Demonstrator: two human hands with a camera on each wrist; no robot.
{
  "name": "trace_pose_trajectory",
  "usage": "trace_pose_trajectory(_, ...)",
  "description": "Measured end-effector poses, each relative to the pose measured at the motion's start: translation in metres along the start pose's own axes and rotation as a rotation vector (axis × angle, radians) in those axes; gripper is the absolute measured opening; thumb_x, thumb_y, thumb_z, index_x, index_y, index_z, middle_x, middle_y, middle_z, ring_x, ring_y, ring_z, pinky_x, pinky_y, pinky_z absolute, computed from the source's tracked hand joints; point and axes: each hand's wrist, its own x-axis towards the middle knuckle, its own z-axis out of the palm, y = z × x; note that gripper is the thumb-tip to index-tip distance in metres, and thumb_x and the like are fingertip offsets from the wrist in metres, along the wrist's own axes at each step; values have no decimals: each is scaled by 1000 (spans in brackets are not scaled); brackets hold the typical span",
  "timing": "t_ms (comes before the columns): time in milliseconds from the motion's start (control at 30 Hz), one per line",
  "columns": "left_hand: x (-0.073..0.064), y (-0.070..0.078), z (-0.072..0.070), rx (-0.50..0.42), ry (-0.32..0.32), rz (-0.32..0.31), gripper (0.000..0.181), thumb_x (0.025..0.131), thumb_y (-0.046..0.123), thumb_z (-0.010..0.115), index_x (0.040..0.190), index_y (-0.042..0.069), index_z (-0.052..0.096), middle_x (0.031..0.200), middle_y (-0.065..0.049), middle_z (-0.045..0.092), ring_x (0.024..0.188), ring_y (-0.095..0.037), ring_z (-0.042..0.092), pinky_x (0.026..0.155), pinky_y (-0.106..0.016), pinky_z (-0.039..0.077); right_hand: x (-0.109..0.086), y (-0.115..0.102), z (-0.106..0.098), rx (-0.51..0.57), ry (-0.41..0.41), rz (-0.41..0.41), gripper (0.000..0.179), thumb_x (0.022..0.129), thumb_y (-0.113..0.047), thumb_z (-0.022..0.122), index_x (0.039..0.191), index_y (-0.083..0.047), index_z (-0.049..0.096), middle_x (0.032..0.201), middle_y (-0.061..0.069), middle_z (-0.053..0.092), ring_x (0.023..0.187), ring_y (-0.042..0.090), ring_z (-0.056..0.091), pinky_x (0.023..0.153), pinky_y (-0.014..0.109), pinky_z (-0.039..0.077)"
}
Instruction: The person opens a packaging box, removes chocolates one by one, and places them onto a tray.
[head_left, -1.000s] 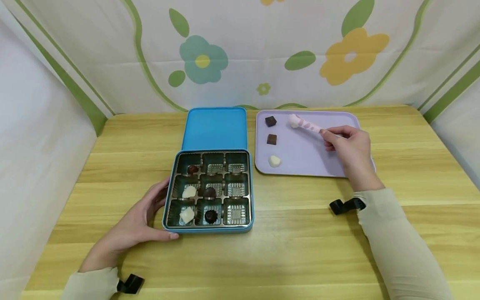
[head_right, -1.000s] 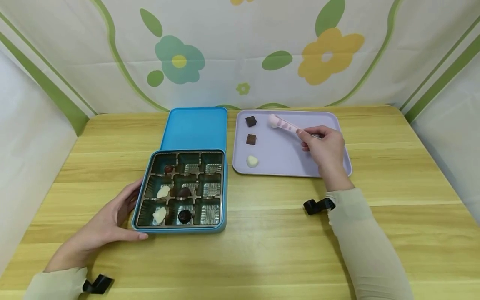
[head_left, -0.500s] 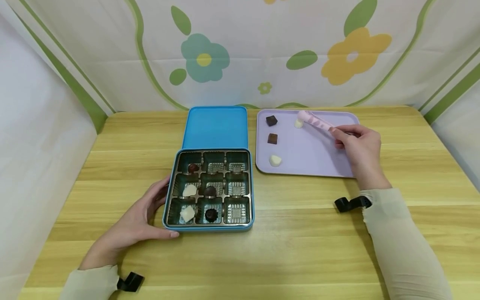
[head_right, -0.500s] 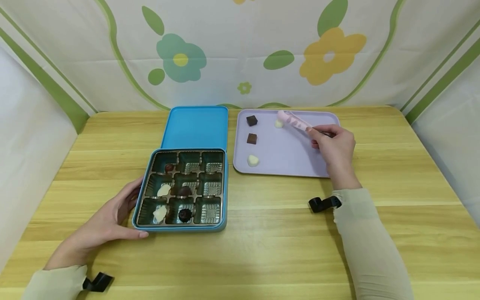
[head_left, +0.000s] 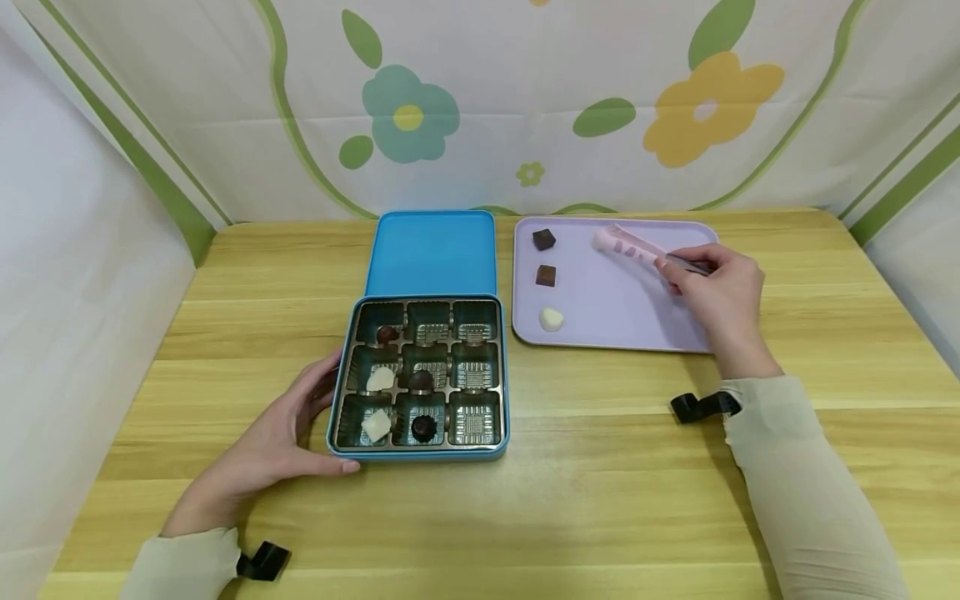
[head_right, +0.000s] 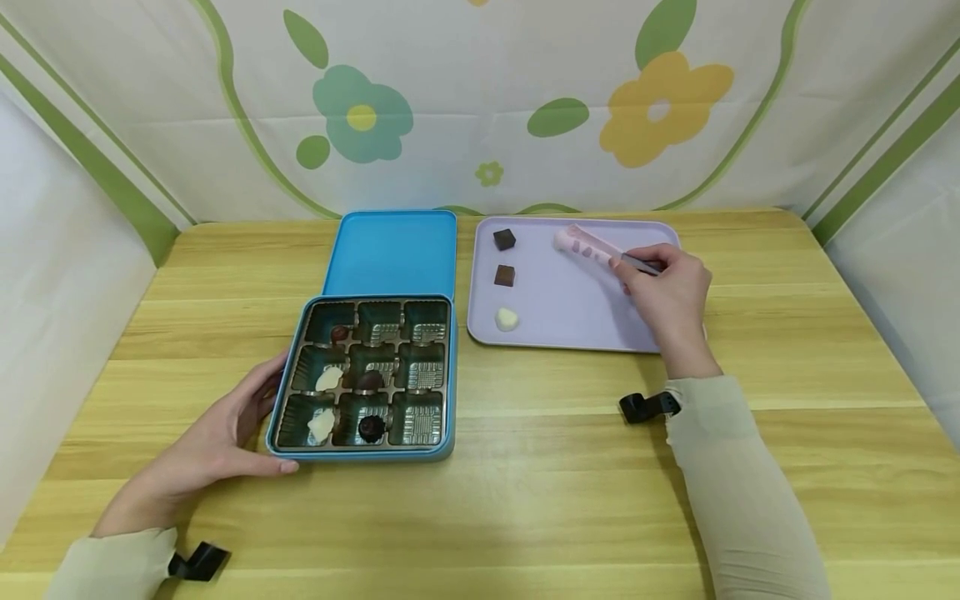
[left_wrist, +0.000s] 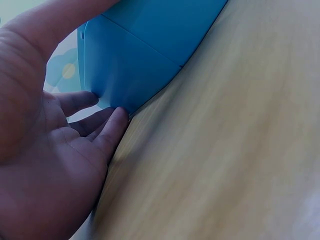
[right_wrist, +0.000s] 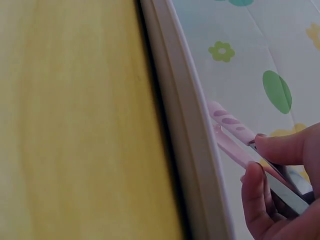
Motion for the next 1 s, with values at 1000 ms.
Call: trace_pose_trajectory(1000,0,0,-1,1,-1,-13,127,74,-4,95,174,25,20,173,-12,28,149,3,37,117,-5,33,-50,-42,25,112,-204,-317,32,93,-24,88,117,-5,79,89,-21,75,69,4,72,60,22,54)
